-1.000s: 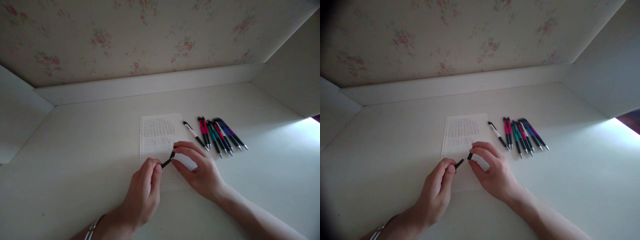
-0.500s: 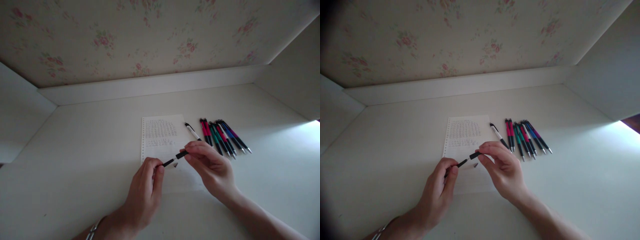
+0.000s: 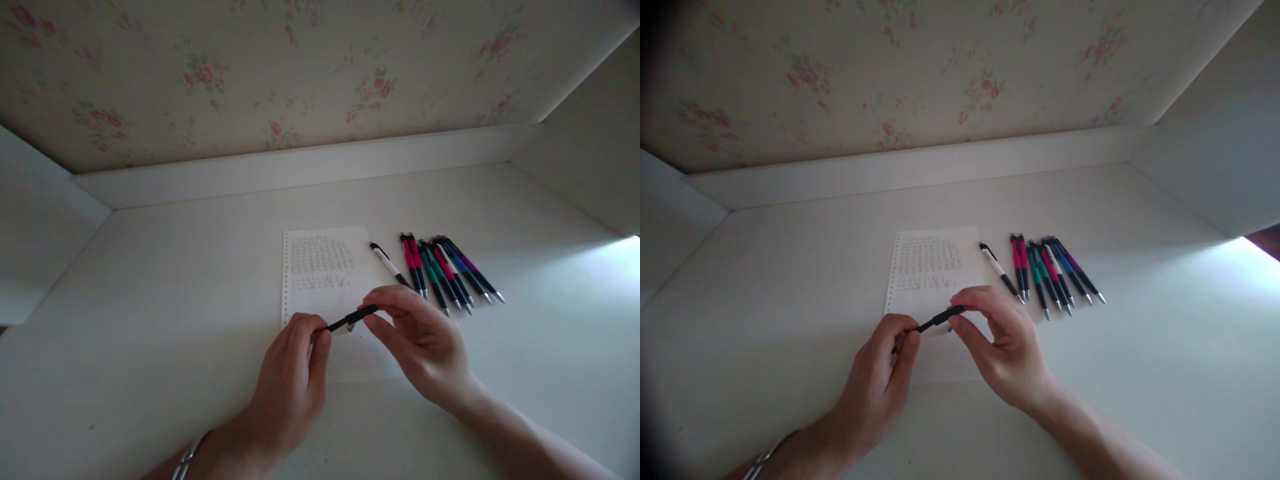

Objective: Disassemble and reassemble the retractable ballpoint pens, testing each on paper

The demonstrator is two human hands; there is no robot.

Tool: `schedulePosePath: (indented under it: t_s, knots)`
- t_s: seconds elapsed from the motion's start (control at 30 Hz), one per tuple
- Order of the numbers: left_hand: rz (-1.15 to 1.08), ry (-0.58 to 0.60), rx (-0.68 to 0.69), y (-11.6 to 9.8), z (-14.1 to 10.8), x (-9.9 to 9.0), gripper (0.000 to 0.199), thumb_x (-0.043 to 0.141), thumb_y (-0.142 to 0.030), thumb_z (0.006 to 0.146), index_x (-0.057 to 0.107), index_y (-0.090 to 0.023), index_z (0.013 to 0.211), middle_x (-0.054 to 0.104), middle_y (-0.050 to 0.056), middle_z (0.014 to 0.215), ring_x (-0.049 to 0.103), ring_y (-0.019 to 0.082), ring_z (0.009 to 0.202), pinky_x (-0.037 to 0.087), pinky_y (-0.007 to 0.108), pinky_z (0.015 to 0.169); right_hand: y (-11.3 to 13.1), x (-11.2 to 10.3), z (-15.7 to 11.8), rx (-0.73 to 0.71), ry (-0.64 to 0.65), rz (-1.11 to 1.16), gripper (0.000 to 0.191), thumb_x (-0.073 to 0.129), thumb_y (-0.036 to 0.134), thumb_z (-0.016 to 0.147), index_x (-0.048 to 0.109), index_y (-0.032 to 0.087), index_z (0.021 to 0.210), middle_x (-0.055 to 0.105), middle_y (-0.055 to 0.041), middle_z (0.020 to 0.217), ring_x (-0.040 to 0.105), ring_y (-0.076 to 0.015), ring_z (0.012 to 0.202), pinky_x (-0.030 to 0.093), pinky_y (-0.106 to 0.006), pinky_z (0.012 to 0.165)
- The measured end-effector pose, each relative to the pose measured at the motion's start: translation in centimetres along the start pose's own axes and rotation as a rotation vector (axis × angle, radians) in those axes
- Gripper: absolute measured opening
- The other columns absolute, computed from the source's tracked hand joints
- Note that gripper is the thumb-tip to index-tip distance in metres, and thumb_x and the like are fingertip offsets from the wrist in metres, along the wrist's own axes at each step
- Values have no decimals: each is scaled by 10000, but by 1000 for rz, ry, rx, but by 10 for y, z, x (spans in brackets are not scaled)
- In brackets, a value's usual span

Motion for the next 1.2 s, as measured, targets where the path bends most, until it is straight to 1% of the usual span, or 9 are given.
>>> schedulePosePath:
  t_s: [0.17,0.37,0.47,0.63,0.73,0.83,1.0,1.07,1.2]
  knots:
    - [50,17,82,0,-3,3,146,475,-192,1042,503,-235,1178,663,48,1011,676,208,908,564,340,780,-5,4,-5,40,116,-77,339,717,199,914,644,278,1235,742,-43,989,731,-198,915,638,-368,844]
    - [14,49,77,1,-2,2,203,459,-205,1060,506,-235,1255,691,60,1050,691,208,948,577,358,832,5,1,-1,23,211,-261,457,720,323,918,576,244,1345,755,-97,1116,729,-222,940,596,-256,545]
    - [-24,64,44,-1,1,-1,202,413,-171,1065,543,-233,1208,690,57,1059,682,196,971,566,347,861,11,-7,8,-46,190,-432,260,594,294,991,674,199,1219,744,-101,1016,703,-215,869,605,-330,670]
    - [3,7,44,-1,0,-2,211,401,-180,1065,581,-197,1173,698,89,1075,676,219,1018,560,370,896,1,-10,15,-183,447,-636,189,604,203,957,780,206,1028,727,-109,986,678,-232,852,573,-394,752]
    - [21,-5,67,-1,-1,-1,221,403,-179,1062,588,-194,1183,702,97,1083,678,225,1019,563,369,894,-6,-8,14,-235,516,-686,186,615,197,966,793,236,931,743,-88,986,679,-226,851,562,-393,767]
    - [7,-3,91,-1,0,-1,219,419,-168,1060,590,-199,1193,699,81,1050,679,210,986,562,346,883,-8,-8,15,-200,462,-584,189,591,211,994,776,227,958,764,-89,1008,705,-230,894,583,-394,804]
    - [-3,6,124,1,0,1,237,442,-138,1056,581,-192,1240,692,77,1091,656,206,1035,539,347,929,1,-11,19,67,161,-269,44,714,249,917,753,230,911,772,-27,835,726,-176,739,606,-276,657]
    - [3,5,125,2,-1,2,240,447,-129,1054,585,-190,1242,689,77,1085,653,210,1024,542,359,920,5,-13,20,61,102,-153,10,766,227,868,760,234,872,763,-16,820,721,-168,741,604,-261,657]
    - [37,7,146,3,-2,3,245,458,-134,1053,585,-188,1255,682,78,1069,651,217,990,558,379,874,9,-13,19,-20,140,-36,129,729,139,885,781,255,914,769,-27,894,728,-177,845,614,-285,732]
Point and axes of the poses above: each hand's wrist, its own z-axis towards the middle knuckle, its own x-axis out of the palm, y = z × x, the point moved 1 cm from there along z, towards the middle knuckle
